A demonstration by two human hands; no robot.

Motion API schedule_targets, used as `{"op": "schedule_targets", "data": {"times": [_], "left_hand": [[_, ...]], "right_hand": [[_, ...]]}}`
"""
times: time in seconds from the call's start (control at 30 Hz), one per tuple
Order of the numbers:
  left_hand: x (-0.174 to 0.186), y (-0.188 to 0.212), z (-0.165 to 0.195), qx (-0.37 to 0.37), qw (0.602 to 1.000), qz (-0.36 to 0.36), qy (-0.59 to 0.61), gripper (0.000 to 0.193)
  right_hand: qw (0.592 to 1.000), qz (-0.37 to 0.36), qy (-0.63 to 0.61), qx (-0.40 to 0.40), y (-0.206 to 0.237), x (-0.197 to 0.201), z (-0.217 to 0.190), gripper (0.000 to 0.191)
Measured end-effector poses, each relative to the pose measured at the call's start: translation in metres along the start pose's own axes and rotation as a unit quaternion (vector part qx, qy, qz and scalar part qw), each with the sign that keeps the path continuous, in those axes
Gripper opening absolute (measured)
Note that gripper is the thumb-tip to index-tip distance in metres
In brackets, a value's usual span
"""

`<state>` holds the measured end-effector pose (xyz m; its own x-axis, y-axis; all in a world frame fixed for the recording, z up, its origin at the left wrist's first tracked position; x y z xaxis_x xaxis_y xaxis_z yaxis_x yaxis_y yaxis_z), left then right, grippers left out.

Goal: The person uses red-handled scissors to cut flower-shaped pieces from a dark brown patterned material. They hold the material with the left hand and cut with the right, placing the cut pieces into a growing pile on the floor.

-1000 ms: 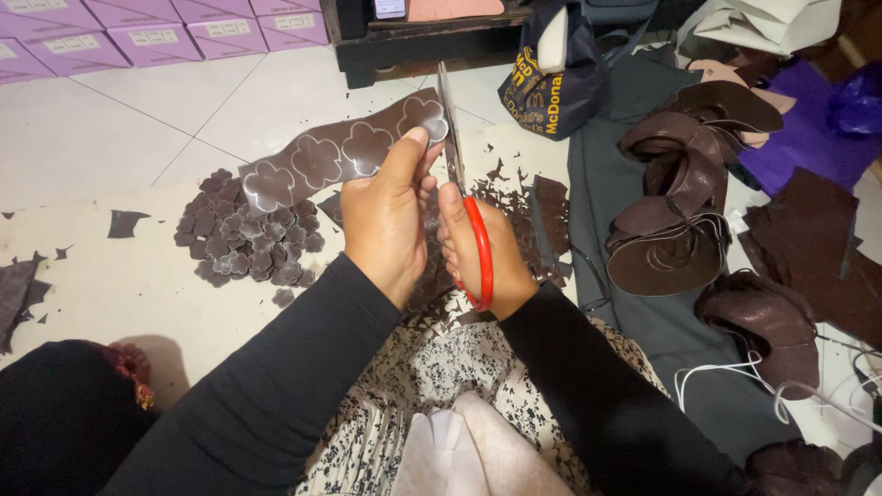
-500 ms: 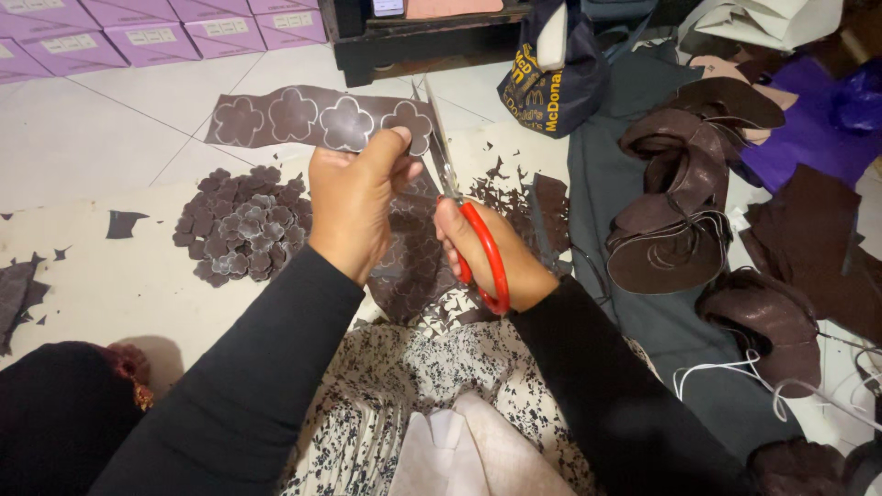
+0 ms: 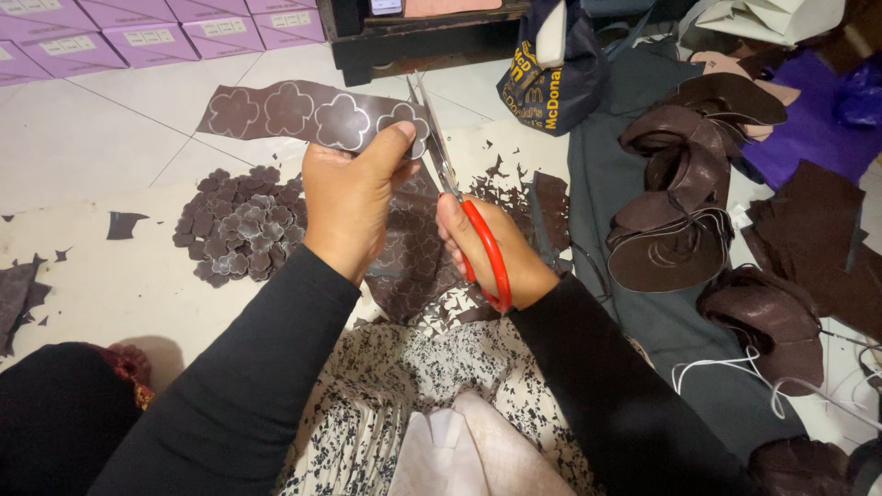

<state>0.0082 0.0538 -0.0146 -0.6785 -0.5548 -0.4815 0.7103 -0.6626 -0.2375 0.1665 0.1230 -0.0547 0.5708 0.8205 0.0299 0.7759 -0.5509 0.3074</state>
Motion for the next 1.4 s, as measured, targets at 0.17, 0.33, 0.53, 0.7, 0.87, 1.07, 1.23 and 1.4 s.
{"op": "schedule_targets", "data": {"times": [0.17,0.33,0.53,0.7,0.87,1.07,1.23,1.4], "left_hand": [[0.001,-0.001,-0.001,-0.006,1.000,0.002,-0.005,0.005],[0.006,-0.002,0.000,-0.006,1.000,-0.004,0.008,0.007],[0.012,-0.006,-0.002,-0.012,1.000,0.001,0.016,0.013],[0.014,-0.006,-0.003,-0.021,1.000,-0.010,-0.004,0.014],[0.013,-0.006,-0.006,-0.024,1.000,-0.011,-0.013,0.016],[0.013,-0.008,-0.008,-0.032,0.999,-0.016,-0.016,0.016],[0.014,-0.007,-0.006,-0.021,0.999,-0.028,-0.015,0.013],[0.014,-0.007,-0.010,-0.012,0.998,-0.065,-0.015,0.009]], "right_hand": [[1.000,-0.003,-0.007,0.011,0.001,-0.001,-0.003,0.052],[0.999,0.005,0.035,-0.008,0.007,0.001,-0.009,0.052],[0.997,0.012,0.074,0.000,0.009,0.001,-0.012,0.053],[0.995,-0.005,0.091,0.038,0.009,0.003,-0.012,0.051],[0.993,0.008,0.114,0.028,0.008,0.004,-0.013,0.049],[0.990,0.045,0.132,0.003,0.007,0.004,-0.013,0.055],[0.991,0.043,0.126,0.024,0.005,0.005,-0.012,0.056],[0.993,0.051,0.109,0.014,0.004,0.003,-0.007,0.053]]}}
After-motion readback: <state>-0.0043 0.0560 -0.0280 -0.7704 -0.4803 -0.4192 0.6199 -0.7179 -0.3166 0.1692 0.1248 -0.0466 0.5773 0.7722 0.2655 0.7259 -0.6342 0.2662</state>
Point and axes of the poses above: each hand's wrist, its own y-axis away from the middle knuckle, its own x-axis out of the back of the hand, z = x × y, the point moved 1 cm from there along -y, towards the middle knuckle, and after that the axes turned 10 degrees about -x, right-handed, at the moved point
